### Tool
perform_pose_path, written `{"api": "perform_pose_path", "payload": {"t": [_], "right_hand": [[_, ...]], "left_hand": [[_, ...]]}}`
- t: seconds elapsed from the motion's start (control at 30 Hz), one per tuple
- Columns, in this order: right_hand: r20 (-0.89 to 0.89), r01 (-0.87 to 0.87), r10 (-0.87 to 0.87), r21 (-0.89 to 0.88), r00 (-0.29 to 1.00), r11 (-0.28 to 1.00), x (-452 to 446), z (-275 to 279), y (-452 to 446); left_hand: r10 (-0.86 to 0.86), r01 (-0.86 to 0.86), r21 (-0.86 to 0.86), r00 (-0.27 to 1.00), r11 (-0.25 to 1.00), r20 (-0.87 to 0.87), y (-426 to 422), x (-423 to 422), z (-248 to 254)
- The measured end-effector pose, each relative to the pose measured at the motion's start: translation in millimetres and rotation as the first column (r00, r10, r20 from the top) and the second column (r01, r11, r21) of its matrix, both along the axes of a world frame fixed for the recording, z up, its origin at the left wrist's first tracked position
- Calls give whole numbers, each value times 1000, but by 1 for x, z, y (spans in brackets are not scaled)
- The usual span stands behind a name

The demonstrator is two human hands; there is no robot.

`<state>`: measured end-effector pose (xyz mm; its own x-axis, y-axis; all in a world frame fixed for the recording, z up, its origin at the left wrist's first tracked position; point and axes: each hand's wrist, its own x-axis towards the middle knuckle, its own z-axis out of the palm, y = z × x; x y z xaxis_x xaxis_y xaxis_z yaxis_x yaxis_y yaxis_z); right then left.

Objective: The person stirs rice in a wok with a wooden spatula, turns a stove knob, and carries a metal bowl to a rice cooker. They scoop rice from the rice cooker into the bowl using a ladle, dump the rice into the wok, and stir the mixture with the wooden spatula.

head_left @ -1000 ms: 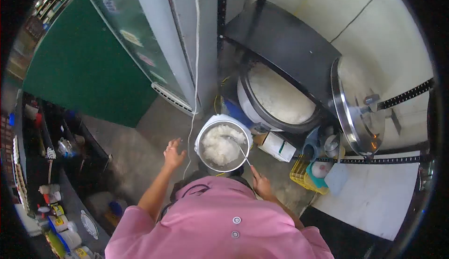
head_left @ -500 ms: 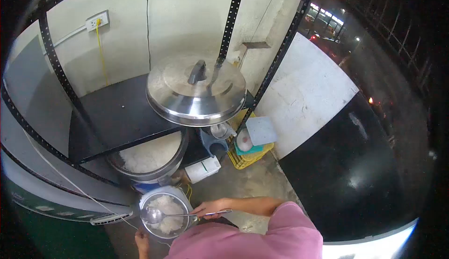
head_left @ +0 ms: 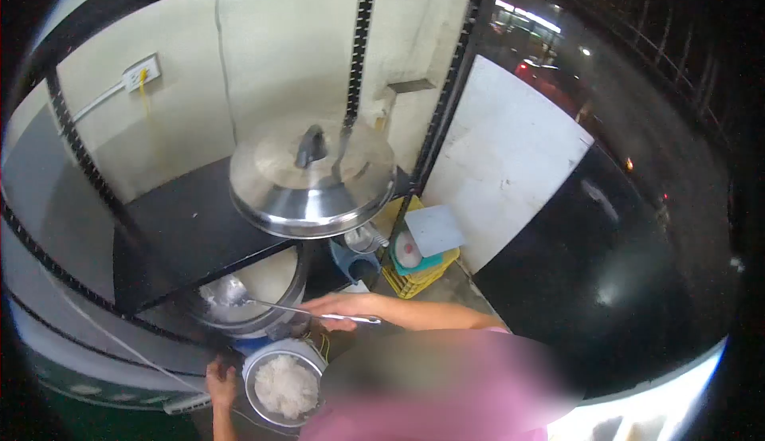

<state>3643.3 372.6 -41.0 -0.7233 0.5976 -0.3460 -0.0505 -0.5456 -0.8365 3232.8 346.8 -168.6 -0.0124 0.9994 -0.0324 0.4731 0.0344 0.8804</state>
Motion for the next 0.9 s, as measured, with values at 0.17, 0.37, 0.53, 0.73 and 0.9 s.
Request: {"api": "perform_pose_path", "payload": {"t": [0.17,0.37,0.53,0.73,0.9], "right_hand": [[286,61,-158,320,945,945,-18,-5,56],[708,-524,-493,706,506,476,-74,-10,105],[646,-548,-645,738,408,393,-143,-90,169],[792,-519,-444,610,418,599,-171,-54,170],[595,-579,-680,759,428,299,-199,-200,204]], "left_hand": [[48,64,326,945,943,-325,42,48,56],[124,12,350,923,937,-365,81,75,31],[118,20,309,900,951,-420,93,82,5],[271,-130,254,691,958,-670,79,89,28],[292,-108,312,716,944,-634,74,93,43]]}}
